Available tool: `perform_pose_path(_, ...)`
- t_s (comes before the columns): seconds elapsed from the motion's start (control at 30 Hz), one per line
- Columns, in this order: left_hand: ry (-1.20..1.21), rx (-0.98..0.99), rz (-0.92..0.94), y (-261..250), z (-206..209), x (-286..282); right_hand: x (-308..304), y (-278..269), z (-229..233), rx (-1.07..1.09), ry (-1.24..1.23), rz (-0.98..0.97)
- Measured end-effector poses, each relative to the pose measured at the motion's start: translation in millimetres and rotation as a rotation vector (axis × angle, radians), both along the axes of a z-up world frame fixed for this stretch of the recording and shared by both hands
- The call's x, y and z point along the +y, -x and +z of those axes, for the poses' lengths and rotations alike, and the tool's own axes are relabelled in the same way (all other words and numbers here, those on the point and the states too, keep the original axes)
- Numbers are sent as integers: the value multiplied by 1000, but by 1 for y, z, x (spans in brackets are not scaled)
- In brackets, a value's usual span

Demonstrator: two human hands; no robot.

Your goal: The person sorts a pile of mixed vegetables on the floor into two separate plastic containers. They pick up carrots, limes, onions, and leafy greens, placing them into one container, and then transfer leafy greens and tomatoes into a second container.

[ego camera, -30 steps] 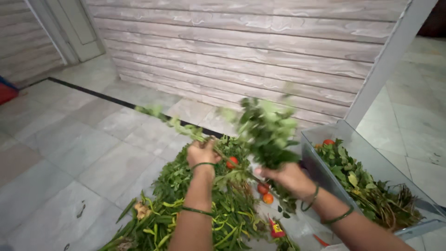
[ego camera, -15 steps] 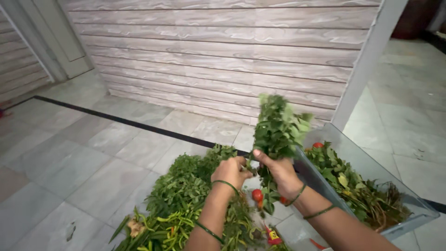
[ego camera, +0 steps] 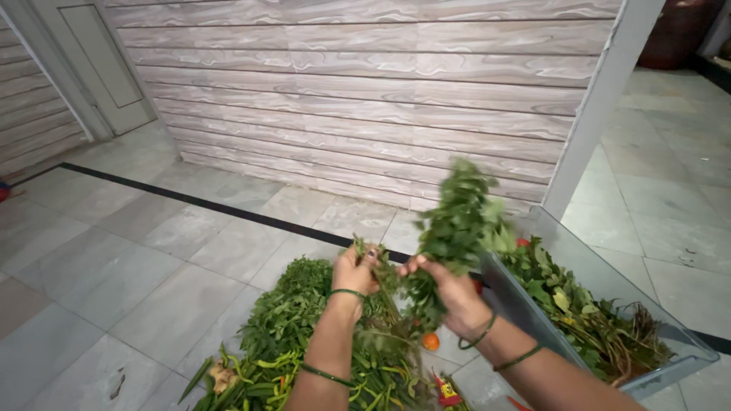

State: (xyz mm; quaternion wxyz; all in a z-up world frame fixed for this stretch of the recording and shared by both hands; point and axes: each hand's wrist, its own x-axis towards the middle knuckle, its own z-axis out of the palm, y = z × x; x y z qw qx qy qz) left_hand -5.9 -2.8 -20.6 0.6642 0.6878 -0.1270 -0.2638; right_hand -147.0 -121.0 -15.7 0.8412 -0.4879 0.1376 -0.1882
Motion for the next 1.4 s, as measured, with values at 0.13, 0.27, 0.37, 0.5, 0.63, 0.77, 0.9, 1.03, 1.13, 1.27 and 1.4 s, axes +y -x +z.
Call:
perform_pose_path(0.13, -342, -271, 406, -7, -3, -1, 14, -7, -9, -121, 133, 64)
perform_pose_path(0.27, -583, -211, 200, -52, -30, 46, 8, 9, 5, 56, 60, 20)
perform_pose_path(0.37, -433, -115, -143, -46, -60, 36, -5, 16, 13, 176, 65, -36)
perform_pose_path(0.5, -896, -549, -370, -3, -45, -2, -26, 20, 16, 258, 172, -117)
perform_pose_path(0.63, -724, -715, -289, 72, -25, -33, -66, 47, 19, 561, 288, -200)
perform_pose_path(0.77, -578, -772, -343, 136, -30, -104, -141, 88, -5, 437, 692, -345)
perform_pose_path(0.9, -511, -856, -445, 197, -52, -170, -245, 138, -50, 668, 889, -525)
perform_pose_path(1.03, -693, -651, -757, 229, -58, -226, -334, 168, -115, 911, 1212, -603)
perform_pose_path(1.13, -693, -656, -785, 243, -76, -243, -357, 171, -175, 1238, 1363, -269)
perform_pose_path(1.27, -764, -760, -813, 247, -113, -264, -338, 180, -205, 1289, 1473, 96)
perform_pose_path(1.4, -689, -857, -688, 246, -150, -272, -304, 192, -186, 1108, 1605, 48)
